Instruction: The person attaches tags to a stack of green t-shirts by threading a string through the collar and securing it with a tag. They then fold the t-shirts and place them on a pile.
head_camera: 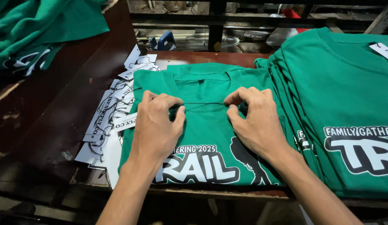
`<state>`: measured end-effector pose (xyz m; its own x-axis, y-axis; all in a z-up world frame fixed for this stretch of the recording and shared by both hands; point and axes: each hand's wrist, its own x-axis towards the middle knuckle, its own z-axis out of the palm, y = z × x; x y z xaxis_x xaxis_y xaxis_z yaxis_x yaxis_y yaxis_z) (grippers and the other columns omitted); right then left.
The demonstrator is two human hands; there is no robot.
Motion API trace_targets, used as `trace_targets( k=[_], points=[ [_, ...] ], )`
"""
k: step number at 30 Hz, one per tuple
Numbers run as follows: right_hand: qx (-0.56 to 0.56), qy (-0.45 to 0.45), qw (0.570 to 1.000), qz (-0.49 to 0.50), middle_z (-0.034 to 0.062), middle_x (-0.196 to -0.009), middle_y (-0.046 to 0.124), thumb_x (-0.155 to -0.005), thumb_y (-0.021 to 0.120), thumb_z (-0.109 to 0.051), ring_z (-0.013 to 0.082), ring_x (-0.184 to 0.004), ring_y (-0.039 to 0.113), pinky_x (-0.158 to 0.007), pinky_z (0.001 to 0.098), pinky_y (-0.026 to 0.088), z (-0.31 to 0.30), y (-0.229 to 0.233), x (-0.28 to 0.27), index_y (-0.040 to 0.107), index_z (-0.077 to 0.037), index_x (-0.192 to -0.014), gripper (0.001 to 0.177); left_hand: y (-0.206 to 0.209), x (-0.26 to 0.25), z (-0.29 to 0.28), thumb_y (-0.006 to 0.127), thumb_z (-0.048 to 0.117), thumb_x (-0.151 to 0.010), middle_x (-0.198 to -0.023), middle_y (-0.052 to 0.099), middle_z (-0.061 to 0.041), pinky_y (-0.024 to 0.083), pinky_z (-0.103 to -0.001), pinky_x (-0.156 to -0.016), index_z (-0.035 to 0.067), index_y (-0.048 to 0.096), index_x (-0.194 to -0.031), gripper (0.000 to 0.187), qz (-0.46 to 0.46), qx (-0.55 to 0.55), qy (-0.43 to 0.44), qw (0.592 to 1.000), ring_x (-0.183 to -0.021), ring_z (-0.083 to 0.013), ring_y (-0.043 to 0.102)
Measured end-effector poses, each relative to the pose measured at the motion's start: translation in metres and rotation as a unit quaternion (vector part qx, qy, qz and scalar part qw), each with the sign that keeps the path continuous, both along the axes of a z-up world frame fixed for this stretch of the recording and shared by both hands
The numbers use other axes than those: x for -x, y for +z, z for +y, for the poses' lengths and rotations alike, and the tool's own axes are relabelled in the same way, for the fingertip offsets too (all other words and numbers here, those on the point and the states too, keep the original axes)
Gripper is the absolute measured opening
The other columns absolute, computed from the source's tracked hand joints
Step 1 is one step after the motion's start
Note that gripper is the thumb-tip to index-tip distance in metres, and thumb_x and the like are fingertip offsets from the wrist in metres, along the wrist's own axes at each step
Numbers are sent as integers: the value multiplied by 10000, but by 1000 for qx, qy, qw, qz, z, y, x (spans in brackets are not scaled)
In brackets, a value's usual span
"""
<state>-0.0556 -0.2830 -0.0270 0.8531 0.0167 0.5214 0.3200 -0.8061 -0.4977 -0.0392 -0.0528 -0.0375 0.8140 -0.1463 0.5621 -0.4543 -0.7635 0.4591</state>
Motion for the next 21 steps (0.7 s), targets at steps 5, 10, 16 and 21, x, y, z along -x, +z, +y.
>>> trace_targets(
  k=[5,10,16,21],
  points=[
    [-3,7,1000,-15,-1,-846,733,-857,629,-94,257,-985,646,-971,386,491,-1,-3,-2,759,-203,-939,188,0,-1,1,709,135,-905,-926,759,-67,502,-444,-902,91,798,-1027,158,-20,-13,1,1000,-1022,-285,622],
    [63,-36,992,-105,25,-773,650,-791,729,-152,248,-829,669,-934,407,487,-5,-13,-6,706,-160,-884,96,1,-1,8,722,46,-851,-932,743,-79,486,-446,-876,50,785,-1066,224,-49,-18,21,998,-1029,-287,625],
    [58,-105,993,-9,22,-761,600,-865,736,-202,269,-902,620,-814,460,536,-10,-5,-3,729,-172,-806,66,-4,-12,16,757,51,-833,-897,750,-67,486,-471,-879,64,787,-1013,183,-36,-14,16,999,-1011,-295,643],
    [78,-62,995,9,84,-810,715,-907,719,-150,359,-909,691,-819,473,552,-18,-4,-8,751,-143,-902,34,7,-5,13,690,-1,-790,-853,754,-115,558,-441,-843,27,789,-982,218,-31,28,2,999,-970,-314,665]
  ],
)
